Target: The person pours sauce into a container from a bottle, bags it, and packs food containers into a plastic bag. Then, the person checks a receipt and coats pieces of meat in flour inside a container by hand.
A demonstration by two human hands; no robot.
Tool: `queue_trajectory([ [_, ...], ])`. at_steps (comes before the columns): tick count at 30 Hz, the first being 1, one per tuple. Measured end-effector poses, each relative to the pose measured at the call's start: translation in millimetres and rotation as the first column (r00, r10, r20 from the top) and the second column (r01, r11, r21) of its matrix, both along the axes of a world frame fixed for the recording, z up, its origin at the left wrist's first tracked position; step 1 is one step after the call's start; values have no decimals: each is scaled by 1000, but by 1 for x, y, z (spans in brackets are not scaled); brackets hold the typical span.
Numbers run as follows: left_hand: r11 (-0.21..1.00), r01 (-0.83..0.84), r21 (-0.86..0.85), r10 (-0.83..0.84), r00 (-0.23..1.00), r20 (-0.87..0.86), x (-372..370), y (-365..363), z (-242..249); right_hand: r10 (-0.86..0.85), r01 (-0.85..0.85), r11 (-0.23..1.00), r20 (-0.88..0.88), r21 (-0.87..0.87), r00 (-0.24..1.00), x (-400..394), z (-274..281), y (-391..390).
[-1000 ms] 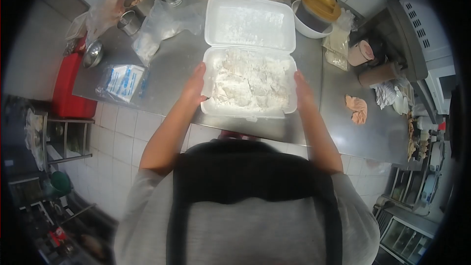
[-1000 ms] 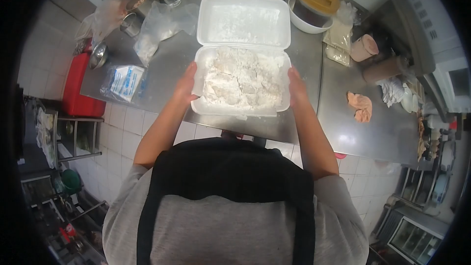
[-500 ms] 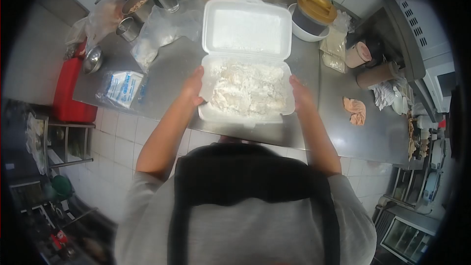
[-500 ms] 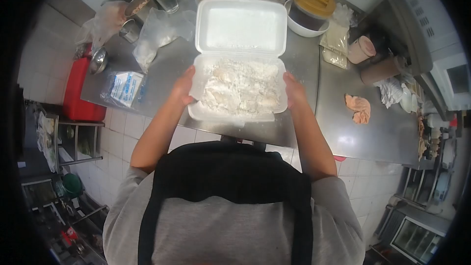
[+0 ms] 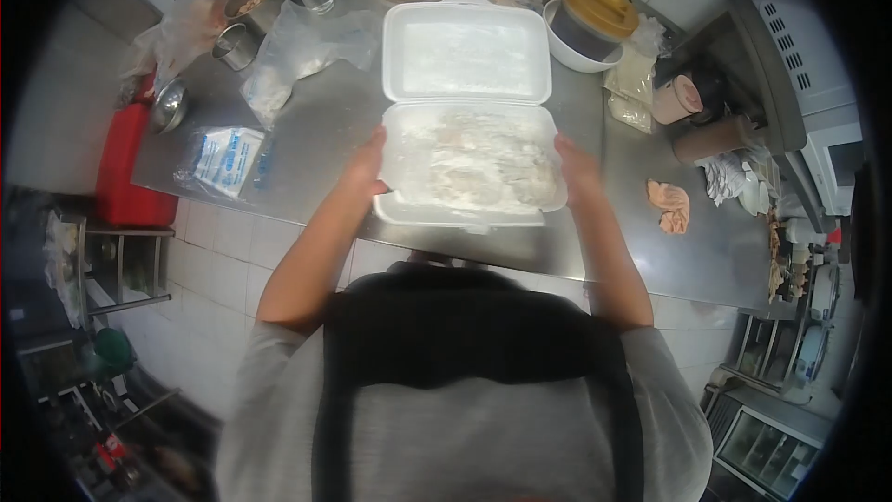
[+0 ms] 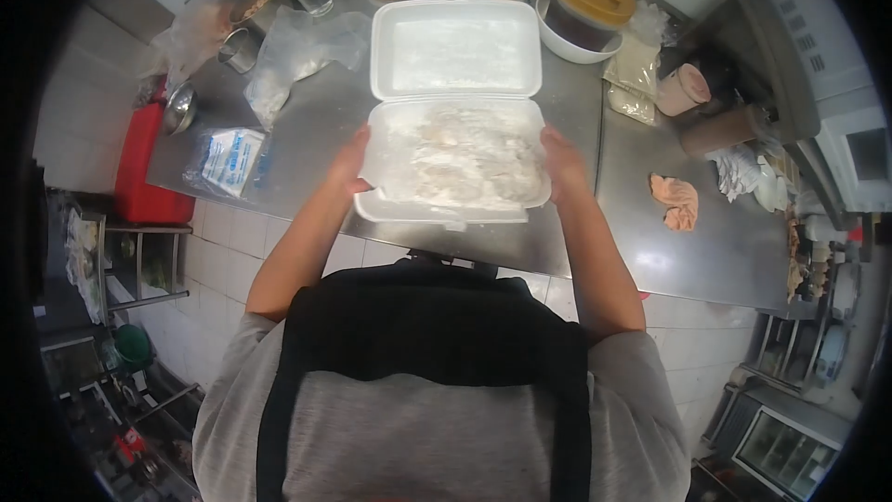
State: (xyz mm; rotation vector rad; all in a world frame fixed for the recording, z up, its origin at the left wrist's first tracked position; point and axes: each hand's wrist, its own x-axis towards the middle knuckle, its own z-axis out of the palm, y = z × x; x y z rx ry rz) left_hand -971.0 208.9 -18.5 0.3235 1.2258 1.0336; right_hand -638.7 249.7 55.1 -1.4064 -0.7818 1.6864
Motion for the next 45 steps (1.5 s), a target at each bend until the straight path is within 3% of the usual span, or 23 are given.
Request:
queue_trajectory([
  [1, 999, 41, 11, -42, 996, 76, -15, 5, -23, 5, -7, 1000, 111, 14, 994, -7, 11, -4],
  [4, 997, -60, -41, 51, 978, -203, 40, -17, 52, 52, -59, 997, -157, -41, 986, 17, 7, 8],
  [7, 992, -110, -64, 107, 993, -49, 45, -9, 37, -79, 80, 997, 111, -5, 991, 6, 27, -7],
  [10, 998, -33, -49, 37, 995, 89, 26, -11, 34, 7, -2, 999, 95, -54, 995, 12, 8, -6],
  [11, 998, -43, -45, 35, 984, -172, 42, -18, 53, 1, 2, 997, 50, -72, 999, 13, 14, -8],
  [13, 997, -53, -48, 45, 989, -144, 49, -22, 54, -16, 12, 994, -39, -105, 999, 18, 31, -12],
  [14, 997, -56, -51, 49, 991, -128, 52, -22, 54, 2, 1, 998, 52, -57, 999, 16, 28, -13],
  [16, 1000, 9, 15, -10, 997, 75, 21, -18, 22, 24, -32, 999, 233, 30, 972, 5, 18, -19],
  [17, 998, 35, 56, -44, 984, 170, 12, -18, 27, 36, -35, 999, 258, -8, 965, -2, 25, -23],
  [18, 1000, 8, 14, -9, 997, 79, 18, -20, 28, 45, -41, 999, 143, -36, 989, 3, 25, -20],
  [20, 996, -61, -66, 54, 993, -104, 54, -34, 77, 51, -55, 993, -37, -102, 998, 16, 25, -17],
  [23, 999, -52, 5, 51, 998, 25, 50, -33, 61, 24, -49, 974, -118, -222, 993, 14, 16, -22],
  [27, 981, -172, 92, 169, 985, 37, 49, -49, 79, -4, 5, 1000, 45, -8, 999, -14, 29, -38],
  [31, 962, -249, 112, 246, 968, 38, 44, -49, 63, -32, 35, 993, 27, -110, 999, -21, 52, -42],
  [36, 952, -260, 163, 242, 962, 125, 43, -37, 52, -45, 41, 998, -102, -44, 994, -18, 19, -29],
  [38, 929, -307, 208, 283, 949, 139, 47, -39, 57, -46, 45, 999, -28, -9, 999, -15, 24, -23],
  [42, 964, -200, 175, 205, 979, -9, 37, -26, 48, 4, -1, 998, -50, 67, 999, -11, 1, -12],
  [44, 967, -173, 187, 181, 983, -24, 30, -18, 39, 2, -30, 982, 154, 184, 988, -5, -33, 1],
  [45, 967, -82, 241, 140, 963, -231, 21, -11, 29, -8, -56, 968, 251, 244, 968, -2, -41, 9],
])
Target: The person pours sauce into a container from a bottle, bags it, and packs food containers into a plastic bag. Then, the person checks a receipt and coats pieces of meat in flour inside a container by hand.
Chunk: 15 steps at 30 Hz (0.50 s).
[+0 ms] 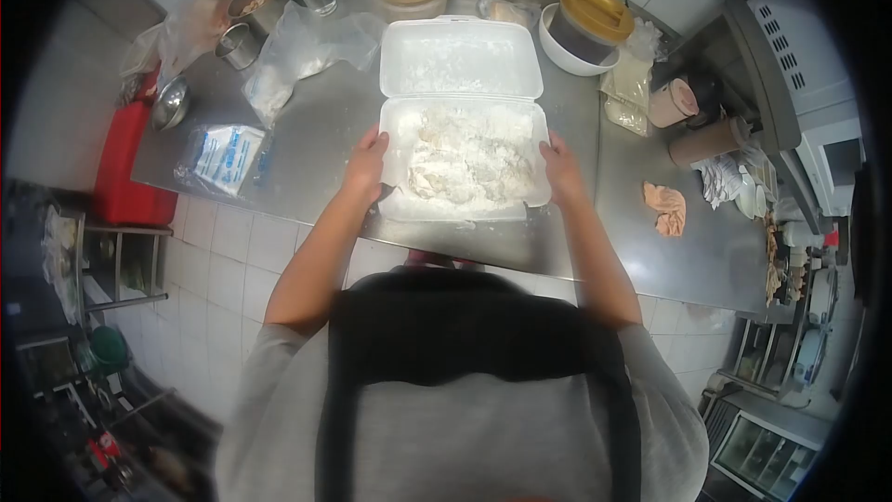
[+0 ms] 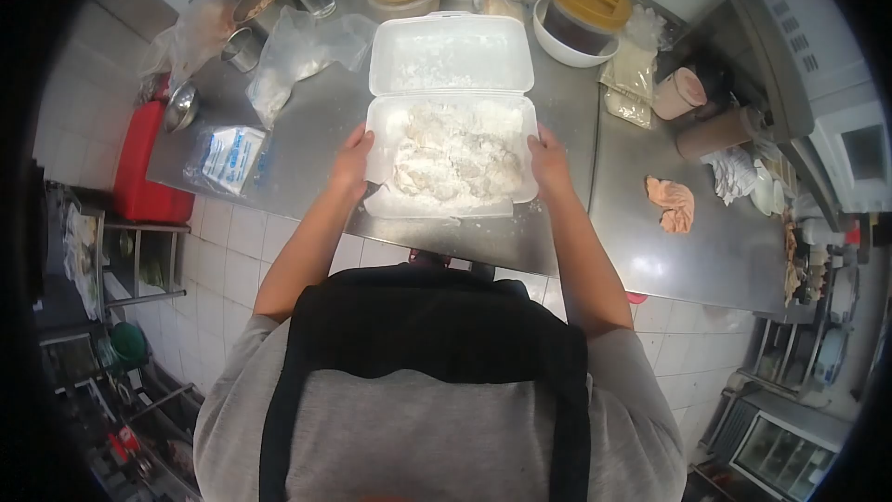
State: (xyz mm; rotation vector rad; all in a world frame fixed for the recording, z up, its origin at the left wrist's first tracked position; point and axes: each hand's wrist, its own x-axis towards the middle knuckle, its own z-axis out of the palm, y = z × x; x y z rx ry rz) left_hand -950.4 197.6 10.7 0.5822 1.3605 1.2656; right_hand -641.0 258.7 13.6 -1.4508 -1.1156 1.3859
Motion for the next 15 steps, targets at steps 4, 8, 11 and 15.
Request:
queue_trajectory([
  [4, 994, 63, 94, 25, 682, -731, -8, -16, 4, -23, -199, 942, 644, 271, 765, 17, 29, 1],
  [8, 935, 212, 284, 162, 459, -874, 7, -51, 35, -55, -255, 885, 630, 390, 775, 20, 51, -16],
  [11, 924, 289, 252, 93, 469, -878, 28, -61, 25, 68, -339, 870, 593, 359, 802, 8, 51, -24],
  [15, 941, 322, 107, 10, 288, -958, 38, -55, 2, 14, -497, 743, 731, 449, 682, -10, 9, -29],
])
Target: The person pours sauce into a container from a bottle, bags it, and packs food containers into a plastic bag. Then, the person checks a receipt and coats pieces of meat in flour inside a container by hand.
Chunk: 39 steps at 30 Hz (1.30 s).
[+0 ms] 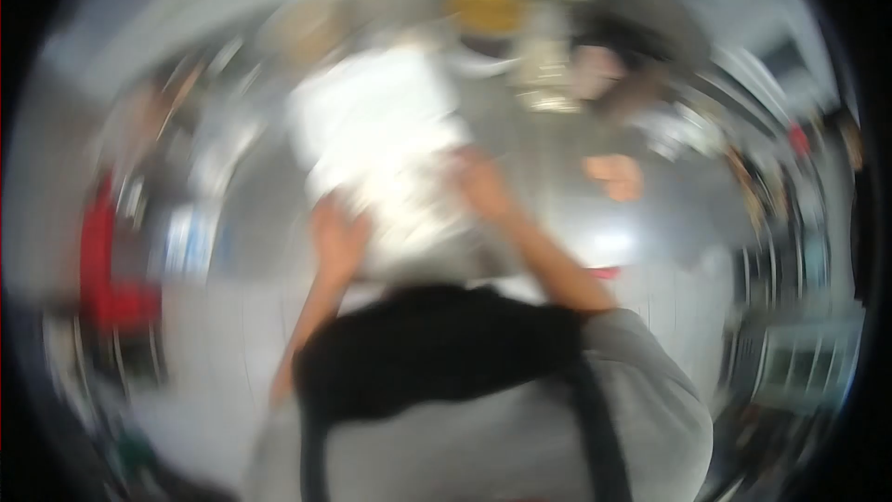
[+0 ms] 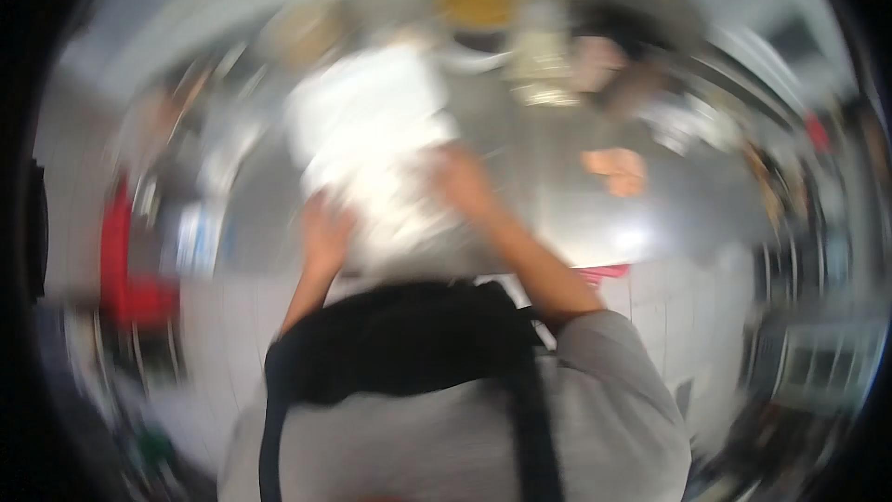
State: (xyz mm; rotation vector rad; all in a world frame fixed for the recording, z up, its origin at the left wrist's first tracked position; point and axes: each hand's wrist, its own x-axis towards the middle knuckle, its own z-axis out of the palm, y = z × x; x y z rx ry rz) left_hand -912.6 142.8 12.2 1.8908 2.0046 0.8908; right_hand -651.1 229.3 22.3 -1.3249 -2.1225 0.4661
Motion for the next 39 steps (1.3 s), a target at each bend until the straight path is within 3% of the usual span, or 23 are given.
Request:
queue_trajectory([
  [1, 999, 42, 7, -42, 996, 79, -3, 4, 1, 21, -19, 999, 52, -49, 998, -9, 7, -5],
  [2, 901, 352, 253, -185, 840, -510, -41, 20, -57, 46, -36, 995, 104, -98, 994, -16, 14, -9],
  [3, 989, 144, 18, -145, 979, 141, -32, 21, -38, 68, -19, 967, -186, 256, 980, -24, -5, -17],
  [4, 980, 189, 62, -194, 978, 81, -50, 30, -49, 146, -119, 985, -243, 124, 959, -27, 13, -20],
  [6, 988, 133, -75, -108, 954, 278, -71, 54, -72, 137, -128, 990, -176, 63, 975, -30, 34, -37],
  [7, 988, 153, -32, -135, 936, 325, -77, 67, -86, 118, -113, 993, -150, 40, 982, -24, 46, -47],
  [9, 974, -5, -227, 84, 936, 341, -29, 43, -15, 55, -58, 998, -106, -27, 993, -9, 54, -62],
  [12, 974, -43, -220, 153, 847, 510, 3, 47, 4, -60, 54, 993, -60, -102, 996, 10, 53, -79],
  [16, 995, -16, -100, 63, 871, 487, 6, 64, -18, -166, 163, 985, -47, -56, 985, 20, 27, -82],
  [19, 994, 72, 78, -97, 916, 388, -10, 78, -45, -189, 184, 980, -70, -71, 979, 17, 14, -77],
  [22, 846, 287, 449, -365, 926, 97, -71, 125, -123, -106, 105, 990, -13, -94, 994, 11, 9, -61],
  [24, 802, 366, 472, -360, 927, -107, -68, 100, -95, -52, 48, 994, -30, -102, 998, 8, 7, -44],
  [25, 812, 389, 434, -334, 921, -201, -34, 57, -31, -45, 36, 993, -81, -113, 996, 3, -2, -33],
  [26, 842, 317, 436, -353, 936, 2, -34, 52, -42, -28, 41, 998, -219, 55, 975, 4, -10, -26],
  [27, 917, 264, 298, -344, 902, 260, -23, 35, -16, -63, 31, 994, -309, -108, 949, 6, -6, -15],
  [28, 941, 288, 180, -228, 927, -297, -33, 29, -2, -63, 34, 993, -273, -109, 960, 7, -6, -1],
  [29, 929, 272, 252, -170, 917, -361, -36, 31, -12, -147, 69, 965, -304, -253, 941, 7, 2, 10],
  [31, 956, 172, 239, -147, 982, -122, -46, 32, -38, -197, 26, 932, -447, -360, 873, 8, -16, 41],
  [32, 974, 112, 198, -101, 993, -65, -41, 24, -33, -156, 37, 961, -429, -273, 890, 11, -30, 52],
  [34, 995, 35, 91, -46, 991, 125, -33, 14, -19, -281, 251, 940, -106, -231, 954, 5, 4, 54],
  [36, 993, 18, 117, -33, 991, 129, -32, 9, -15, -270, 269, 950, 18, -161, 963, 5, 21, 52],
  [39, 992, 13, 127, -29, 991, 131, -30, 6, -16, -182, 199, 958, 95, -205, 979, -2, 20, 55],
])
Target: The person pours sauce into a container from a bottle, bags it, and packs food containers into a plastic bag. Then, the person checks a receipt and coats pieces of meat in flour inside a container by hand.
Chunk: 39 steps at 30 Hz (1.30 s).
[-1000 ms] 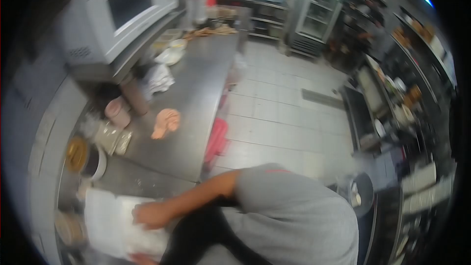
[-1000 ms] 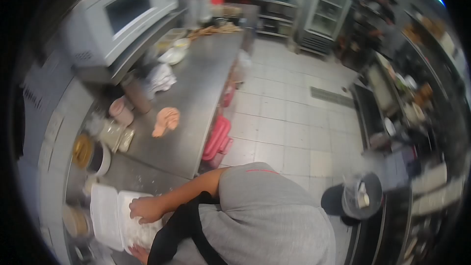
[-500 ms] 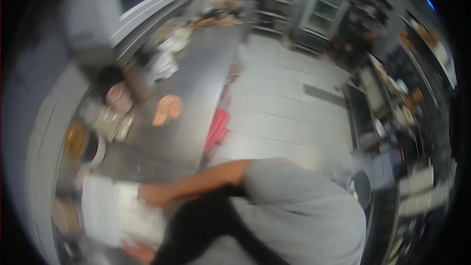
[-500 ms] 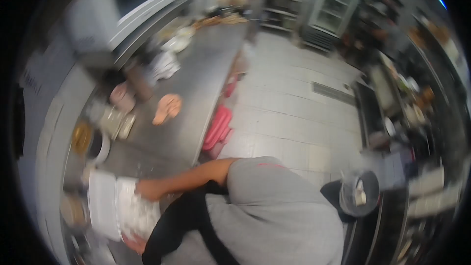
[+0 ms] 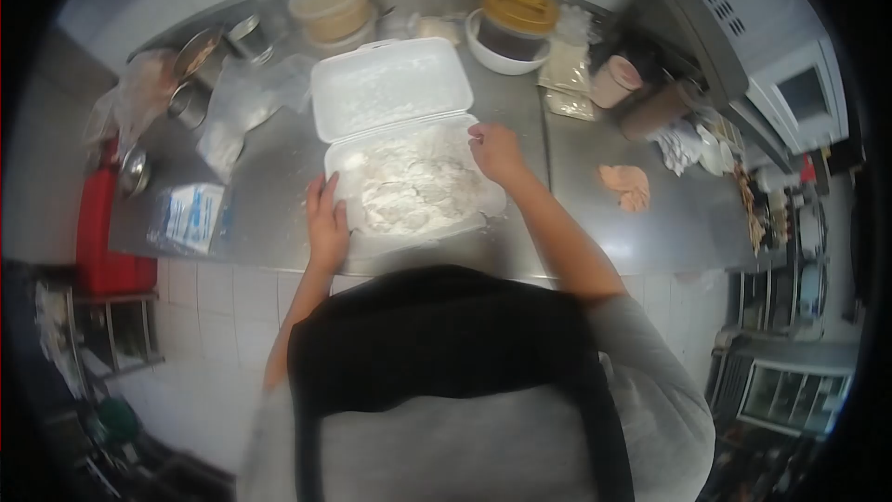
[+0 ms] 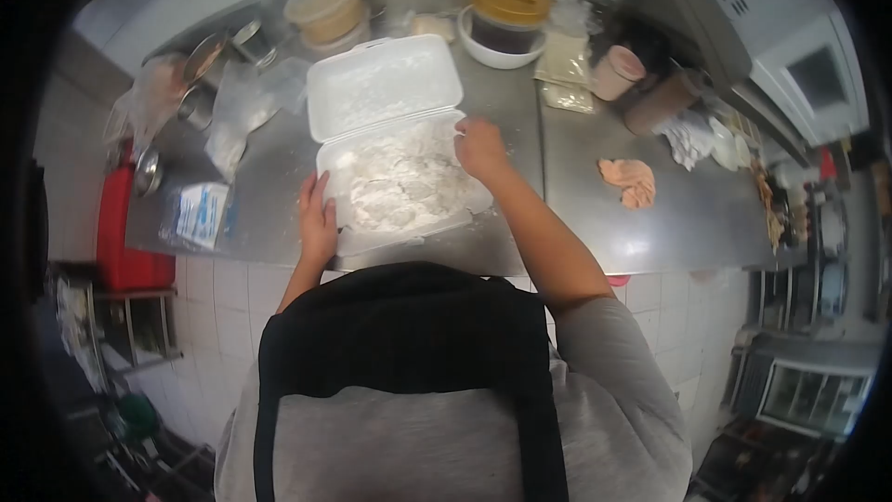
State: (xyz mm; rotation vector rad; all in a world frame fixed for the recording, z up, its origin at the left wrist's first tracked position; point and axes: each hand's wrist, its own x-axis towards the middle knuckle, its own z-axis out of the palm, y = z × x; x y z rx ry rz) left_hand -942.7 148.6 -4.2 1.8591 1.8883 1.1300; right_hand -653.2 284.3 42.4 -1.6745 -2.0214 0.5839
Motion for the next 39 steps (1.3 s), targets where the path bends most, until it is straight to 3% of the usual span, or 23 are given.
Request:
queue_trajectory([
  [3, 1000, -2, 4, 2, 999, 33, 1, -2, 6, 44, -54, 996, 132, 71, 990, -23, -5, 1],
  [6, 1000, -12, 2, 12, 998, 62, 1, -1, 5, 174, -162, 969, -48, 187, 984, -44, -25, 5],
  [9, 1000, -29, -2, 29, 997, 68, 0, -1, 2, 99, -91, 995, -228, 42, 969, -44, -14, 10],
  [13, 999, -27, 23, 25, 997, 77, 0, -2, 4, 45, -51, 996, -83, -76, 996, -44, -11, 12],
  [16, 999, -34, 17, 32, 996, 88, 1, -3, 6, 221, -222, 975, -208, 22, 953, -64, -6, -4],
  [19, 999, -34, 14, 33, 996, 85, 0, -3, 3, 482, -479, 866, 13, 146, 876, -69, 11, -16],
  [25, 999, -44, 31, 41, 995, 90, -1, -4, 2, 649, -634, 756, -58, 163, 759, -77, 35, -28],
  [28, 998, -55, 44, 51, 995, 85, -1, -3, -1, 404, -437, 897, -281, -65, 871, -64, 51, -20],
  [31, 985, -121, 122, 132, 987, -87, 4, -4, 7, 270, -270, 963, 9, 24, 963, -29, 6, 21],
  [34, 994, -92, 66, 95, 994, -45, 20, 12, 28, 249, -255, 965, 87, 57, 964, -32, -19, 31],
  [37, 952, -158, -263, 122, 981, -148, 40, 43, 46, 218, -218, 976, 13, -5, 976, -63, -19, 18],
  [39, 902, -127, -412, 165, 985, 58, 46, 63, 43, 141, -144, 986, -41, -80, 989, -73, -16, 14],
])
